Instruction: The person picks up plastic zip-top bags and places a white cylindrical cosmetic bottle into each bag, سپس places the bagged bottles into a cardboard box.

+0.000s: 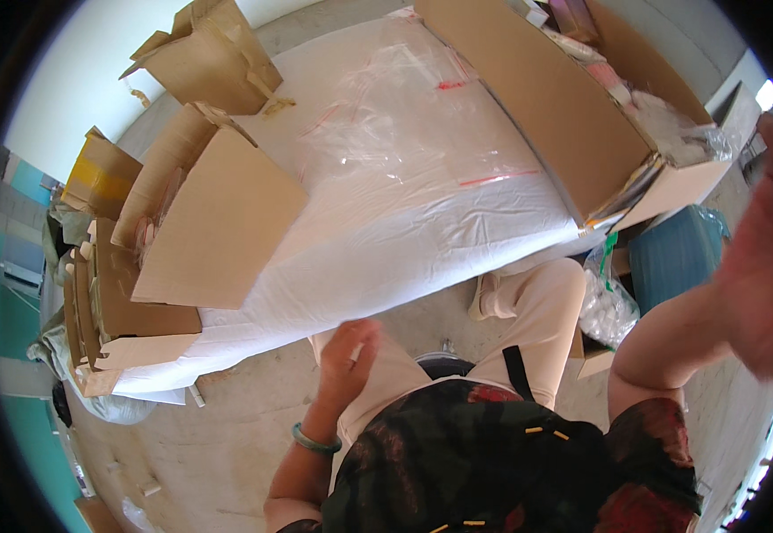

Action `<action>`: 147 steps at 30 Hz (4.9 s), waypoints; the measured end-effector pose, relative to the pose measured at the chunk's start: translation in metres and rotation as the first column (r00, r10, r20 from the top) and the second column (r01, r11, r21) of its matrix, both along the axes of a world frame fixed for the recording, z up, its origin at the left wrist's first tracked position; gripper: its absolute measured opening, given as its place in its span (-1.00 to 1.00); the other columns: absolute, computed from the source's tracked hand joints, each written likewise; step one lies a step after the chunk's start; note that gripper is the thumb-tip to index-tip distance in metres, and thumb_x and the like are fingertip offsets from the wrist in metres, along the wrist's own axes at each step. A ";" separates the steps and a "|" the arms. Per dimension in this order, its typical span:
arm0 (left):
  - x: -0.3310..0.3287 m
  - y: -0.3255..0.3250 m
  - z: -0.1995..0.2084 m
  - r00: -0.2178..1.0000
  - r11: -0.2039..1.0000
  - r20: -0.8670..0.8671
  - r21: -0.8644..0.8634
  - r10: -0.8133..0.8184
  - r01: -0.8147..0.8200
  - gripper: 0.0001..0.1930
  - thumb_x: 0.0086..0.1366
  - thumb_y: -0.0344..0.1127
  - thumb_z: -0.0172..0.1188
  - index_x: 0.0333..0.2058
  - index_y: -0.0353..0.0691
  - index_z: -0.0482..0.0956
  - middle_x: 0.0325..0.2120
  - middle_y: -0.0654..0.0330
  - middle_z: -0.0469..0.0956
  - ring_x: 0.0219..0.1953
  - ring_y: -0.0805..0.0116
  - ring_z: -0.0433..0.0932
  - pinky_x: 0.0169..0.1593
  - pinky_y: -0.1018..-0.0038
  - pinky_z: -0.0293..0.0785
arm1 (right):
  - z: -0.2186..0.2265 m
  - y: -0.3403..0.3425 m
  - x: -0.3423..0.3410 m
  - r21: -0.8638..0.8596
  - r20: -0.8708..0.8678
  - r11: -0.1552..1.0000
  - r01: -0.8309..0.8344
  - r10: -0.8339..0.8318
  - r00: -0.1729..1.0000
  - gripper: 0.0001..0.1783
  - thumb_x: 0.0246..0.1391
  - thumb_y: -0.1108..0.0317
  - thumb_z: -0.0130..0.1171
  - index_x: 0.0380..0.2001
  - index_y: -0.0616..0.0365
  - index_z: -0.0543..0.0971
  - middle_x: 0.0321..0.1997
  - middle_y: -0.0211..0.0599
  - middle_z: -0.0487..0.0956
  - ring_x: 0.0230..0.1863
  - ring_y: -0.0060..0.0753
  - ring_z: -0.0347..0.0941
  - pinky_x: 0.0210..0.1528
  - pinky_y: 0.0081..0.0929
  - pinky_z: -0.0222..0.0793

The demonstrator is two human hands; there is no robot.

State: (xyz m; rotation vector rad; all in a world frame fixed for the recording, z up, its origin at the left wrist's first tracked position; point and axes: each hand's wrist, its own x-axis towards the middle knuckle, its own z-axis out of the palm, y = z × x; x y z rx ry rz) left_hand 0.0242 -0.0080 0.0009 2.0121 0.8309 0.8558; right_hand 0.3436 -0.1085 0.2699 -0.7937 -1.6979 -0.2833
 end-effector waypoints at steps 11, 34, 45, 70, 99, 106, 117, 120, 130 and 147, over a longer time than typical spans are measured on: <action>0.044 0.110 -0.008 0.902 0.956 0.316 -0.105 0.292 -0.273 -0.84 0.30 -0.48 0.10 -0.16 -0.30 0.54 -0.31 0.22 0.49 -0.42 0.51 0.47 -0.35 0.63 0.41 | -0.213 0.224 -0.013 -0.645 0.157 0.733 0.217 -0.151 0.976 -0.75 0.09 0.24 0.18 -0.17 0.05 0.59 0.27 0.02 0.29 0.32 0.08 0.11 0.31 -0.22 0.08; 0.043 0.080 0.037 0.865 0.960 0.480 -0.280 0.143 -0.003 -0.42 0.35 -0.07 -0.02 0.24 -0.25 0.17 0.22 0.09 0.20 0.23 0.20 0.22 0.15 0.26 0.29 | -0.201 0.109 -0.023 -0.369 -0.923 0.662 -0.652 -0.180 0.339 -0.76 0.15 0.55 0.05 -0.12 0.08 0.51 -0.27 -0.46 0.54 -0.30 -0.62 0.43 -0.22 -0.64 0.34; 0.045 0.055 0.057 0.794 0.731 0.583 -0.617 0.175 0.291 -0.59 0.42 -0.10 -0.08 0.02 -0.32 0.45 -0.18 0.10 0.56 -0.20 0.33 0.54 -0.11 0.40 0.44 | -0.224 0.079 -0.017 -0.506 -0.853 0.669 -0.544 -0.293 0.432 -0.73 0.17 0.55 0.02 -0.07 0.11 0.50 -0.22 -0.42 0.55 -0.33 -0.66 0.41 -0.26 -0.71 0.30; 0.076 0.026 0.065 0.849 0.787 0.504 -0.584 0.161 0.197 -0.91 0.26 -0.41 0.18 -0.35 -0.30 0.61 -0.48 0.31 0.55 -0.40 0.60 0.44 -0.28 0.62 0.38 | -0.190 0.058 -0.094 -0.697 -0.602 0.526 -0.487 -0.060 0.796 -0.48 0.00 0.43 0.28 0.06 0.12 0.39 -0.11 -0.34 0.47 -0.07 -0.50 0.42 -0.10 -0.57 0.39; 0.073 0.021 0.087 0.970 0.921 0.194 0.330 0.145 -0.204 -0.75 0.13 -0.59 0.20 -0.18 -0.28 0.56 -0.53 0.13 0.49 -0.53 0.38 0.46 -0.45 0.53 0.38 | -0.153 0.038 -0.106 -0.490 -0.063 0.865 -0.107 0.087 0.994 -0.67 -0.15 0.65 0.22 -0.23 0.23 0.50 -0.17 -0.10 0.52 -0.23 -0.13 0.51 -0.24 -0.40 0.46; 0.069 0.011 0.103 0.981 0.872 0.186 0.470 0.057 -0.139 -0.69 0.05 -0.56 0.20 -0.17 -0.30 0.57 -0.48 0.12 0.50 -0.46 0.14 0.49 -0.40 0.38 0.44 | -0.170 0.045 -0.099 -0.680 0.101 0.722 0.124 -0.075 0.992 -0.66 0.00 0.60 0.04 -0.08 0.26 0.46 0.01 0.03 0.49 0.01 0.09 0.42 0.04 -0.18 0.35; 0.081 -0.010 0.098 0.986 0.811 0.075 0.579 -0.148 0.078 -0.71 0.02 -0.48 0.20 -0.21 -0.35 0.55 -0.50 0.17 0.36 -0.45 0.23 0.42 -0.40 0.40 0.41 | -0.196 0.054 -0.102 -0.654 0.225 0.714 0.251 -0.134 0.965 -0.34 0.05 0.48 0.05 0.26 0.22 0.19 0.32 0.02 0.20 0.26 0.05 0.24 0.17 -0.20 0.26; 0.091 -0.021 0.086 0.980 0.811 0.033 0.568 -0.196 0.143 -0.75 0.03 -0.42 0.14 -0.27 -0.34 0.55 -0.43 0.16 0.37 -0.34 0.25 0.43 -0.29 0.41 0.43 | -0.210 0.054 -0.093 -0.674 0.271 0.681 0.286 -0.133 0.954 -0.32 0.05 0.42 0.07 0.27 0.23 0.17 0.31 0.00 0.22 0.27 0.04 0.23 0.14 -0.21 0.29; 0.095 -0.020 0.084 0.971 0.799 0.060 0.581 -0.231 0.155 -0.74 0.11 -0.39 0.18 -0.20 -0.32 0.56 -0.48 0.19 0.36 -0.42 0.24 0.46 -0.41 0.39 0.41 | -0.216 0.060 -0.092 -0.786 -0.400 0.554 -0.275 -0.117 0.909 -0.48 0.04 0.47 0.10 0.13 0.16 0.38 0.21 -0.04 0.37 0.21 -0.14 0.32 0.12 -0.34 0.31; 0.096 0.002 0.083 0.983 0.788 0.008 0.598 -0.186 0.144 -0.78 -0.01 -0.55 0.20 -0.32 -0.22 0.55 -0.41 0.13 0.52 -0.41 0.20 0.54 -0.42 0.38 0.47 | -0.226 0.108 -0.069 -0.722 0.066 0.685 0.100 -0.076 0.995 -0.35 0.09 0.26 0.10 0.22 0.27 0.23 0.24 0.11 0.30 0.27 0.05 0.20 0.32 -0.22 0.08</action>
